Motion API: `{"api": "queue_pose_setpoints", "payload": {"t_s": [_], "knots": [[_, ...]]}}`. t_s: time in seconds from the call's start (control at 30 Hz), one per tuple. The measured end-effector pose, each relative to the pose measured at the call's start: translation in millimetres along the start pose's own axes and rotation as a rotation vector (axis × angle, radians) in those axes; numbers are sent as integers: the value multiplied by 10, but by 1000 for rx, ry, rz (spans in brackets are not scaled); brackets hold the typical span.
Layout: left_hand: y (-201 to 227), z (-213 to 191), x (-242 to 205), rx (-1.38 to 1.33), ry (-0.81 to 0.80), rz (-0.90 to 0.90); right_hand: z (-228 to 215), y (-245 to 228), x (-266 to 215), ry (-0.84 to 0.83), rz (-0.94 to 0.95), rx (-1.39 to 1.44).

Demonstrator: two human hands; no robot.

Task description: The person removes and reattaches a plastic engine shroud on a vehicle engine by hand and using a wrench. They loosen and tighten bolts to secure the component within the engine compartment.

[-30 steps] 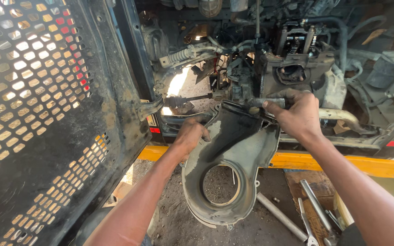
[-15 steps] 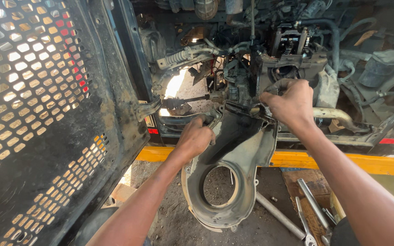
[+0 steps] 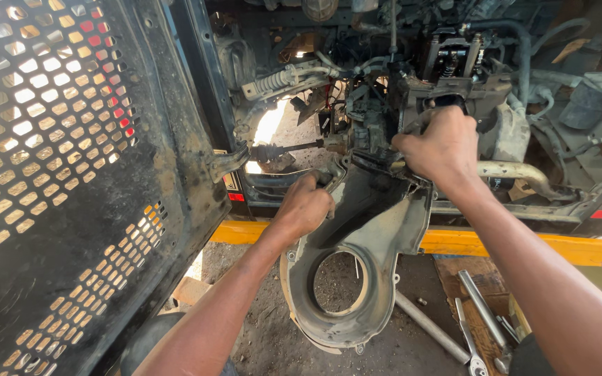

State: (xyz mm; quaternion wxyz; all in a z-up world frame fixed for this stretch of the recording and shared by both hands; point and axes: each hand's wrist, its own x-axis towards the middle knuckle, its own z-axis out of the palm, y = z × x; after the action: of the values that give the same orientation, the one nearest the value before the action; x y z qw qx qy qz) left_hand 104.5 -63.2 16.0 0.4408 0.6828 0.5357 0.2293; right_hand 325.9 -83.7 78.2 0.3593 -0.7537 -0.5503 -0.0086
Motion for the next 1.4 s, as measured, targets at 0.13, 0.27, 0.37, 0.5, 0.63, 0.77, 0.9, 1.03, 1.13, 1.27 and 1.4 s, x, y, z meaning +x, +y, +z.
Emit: {"api": "queue_pose_setpoints", "payload": {"t_s": [0.13, 0.27, 0.37, 0.5, 0.63, 0.77, 0.9, 1.03, 1.13, 1.27, 1.4], "knots": [[-117, 13, 87, -15, -29, 53, 64, 56, 65, -9, 53, -21], [-285, 86, 236, -46, -43, 109, 176, 195, 101, -20, 99, 168], [-355, 116, 276, -81, -30, 152, 291, 324, 126, -30, 112, 251], [-288, 126, 281, -112, -53, 66, 431, 420, 196, -139, 181, 354], [-271, 118, 301, -59, -44, 101, 409, 354, 172, -51, 49, 327], [-328, 95, 340, -110, -7, 128, 70, 350, 168, -86, 136, 538], [-327, 99, 341, -75, -54, 58, 79, 293, 30, -65, 87, 205], [-388, 109, 404, -151, -60, 111, 180, 248, 107, -21, 58, 20], [-533, 141, 472, -198, -97, 104, 289, 285, 128, -95, 159, 19], [-621, 164, 562, -231, -54, 121, 300, 386, 121, -94, 159, 213], [-623, 129, 541, -233, -108, 135, 241, 397, 7, -160, 146, 397]]}}
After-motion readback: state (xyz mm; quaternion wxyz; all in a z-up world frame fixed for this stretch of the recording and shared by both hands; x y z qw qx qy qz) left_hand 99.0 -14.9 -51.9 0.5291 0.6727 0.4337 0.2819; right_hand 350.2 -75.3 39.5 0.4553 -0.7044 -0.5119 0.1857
